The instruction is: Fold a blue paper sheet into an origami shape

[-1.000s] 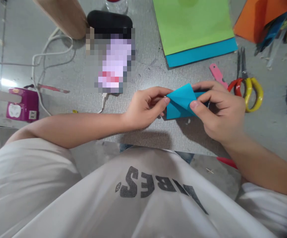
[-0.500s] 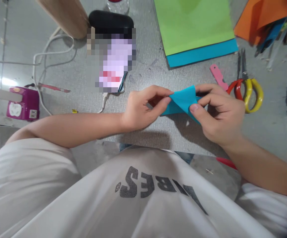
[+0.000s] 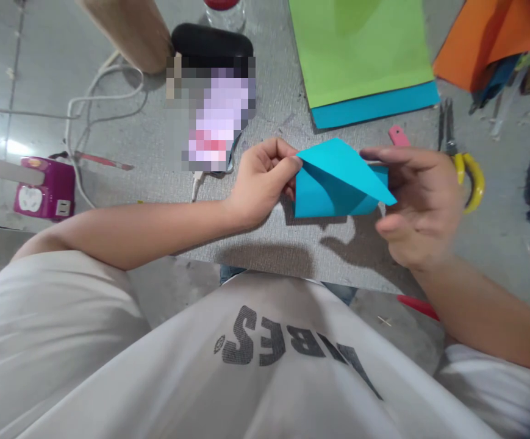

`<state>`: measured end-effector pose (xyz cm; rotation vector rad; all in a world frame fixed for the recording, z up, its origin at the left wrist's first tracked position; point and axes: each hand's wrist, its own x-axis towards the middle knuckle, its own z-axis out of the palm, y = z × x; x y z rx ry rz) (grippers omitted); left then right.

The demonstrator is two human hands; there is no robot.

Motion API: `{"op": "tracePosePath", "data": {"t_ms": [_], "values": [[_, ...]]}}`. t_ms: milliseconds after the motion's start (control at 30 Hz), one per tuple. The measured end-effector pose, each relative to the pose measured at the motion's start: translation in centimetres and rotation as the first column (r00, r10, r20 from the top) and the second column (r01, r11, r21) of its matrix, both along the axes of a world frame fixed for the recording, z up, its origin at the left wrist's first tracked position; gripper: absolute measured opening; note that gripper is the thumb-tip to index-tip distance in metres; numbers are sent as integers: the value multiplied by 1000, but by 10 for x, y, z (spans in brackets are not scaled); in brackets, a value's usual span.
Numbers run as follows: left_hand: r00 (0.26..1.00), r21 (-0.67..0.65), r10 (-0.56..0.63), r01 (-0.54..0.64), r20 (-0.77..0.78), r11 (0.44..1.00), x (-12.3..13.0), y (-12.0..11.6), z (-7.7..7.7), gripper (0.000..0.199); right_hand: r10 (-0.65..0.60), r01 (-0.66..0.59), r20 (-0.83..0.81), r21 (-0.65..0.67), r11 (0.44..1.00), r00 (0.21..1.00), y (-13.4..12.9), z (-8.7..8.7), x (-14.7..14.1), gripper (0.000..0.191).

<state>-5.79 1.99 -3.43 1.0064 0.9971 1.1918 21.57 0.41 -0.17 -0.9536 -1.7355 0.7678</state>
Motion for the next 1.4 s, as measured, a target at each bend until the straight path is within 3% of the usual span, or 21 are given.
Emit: {"op": "tracePosePath", "data": {"t_ms": [67,133,167,300,400,500,700,867,1000,1200,1400], "values": [[998,-86,-46,48,33,995,2,0,6,46,20,-16,-51,90,996,999,3,-1,-1,63],[994,-120,-94,99,48,988,2,-2,12,45,-29,34,-56,95,995,998,4,2,-4,32],[992,-121,-117,123,56,985,1,-3,14,45,-66,70,-49,84,994,997,4,4,-6,27],[978,-84,-183,192,105,978,-1,-4,15,39,-150,153,-33,92,984,988,2,8,-10,42],[973,-60,-198,206,119,977,-1,-4,12,35,-143,143,-8,95,985,990,1,6,-9,31],[971,-31,-218,221,98,975,-1,-5,10,36,-91,78,78,149,986,993,0,5,-9,19],[978,107,-209,207,3,972,-2,-6,10,59,-24,-41,209,301,953,978,-1,7,-10,21],[973,146,-230,224,26,964,-2,-7,15,68,43,-122,202,398,909,978,1,5,-10,4],[965,129,-257,248,53,960,-3,-7,19,69,91,-197,255,429,882,963,1,5,-7,11],[969,85,-245,242,23,966,-5,-7,23,69,99,-261,416,353,899,904,-1,8,6,26],[960,34,-279,279,5,960,-7,-8,26,58,37,-286,515,414,864,857,1,2,14,42]]}}
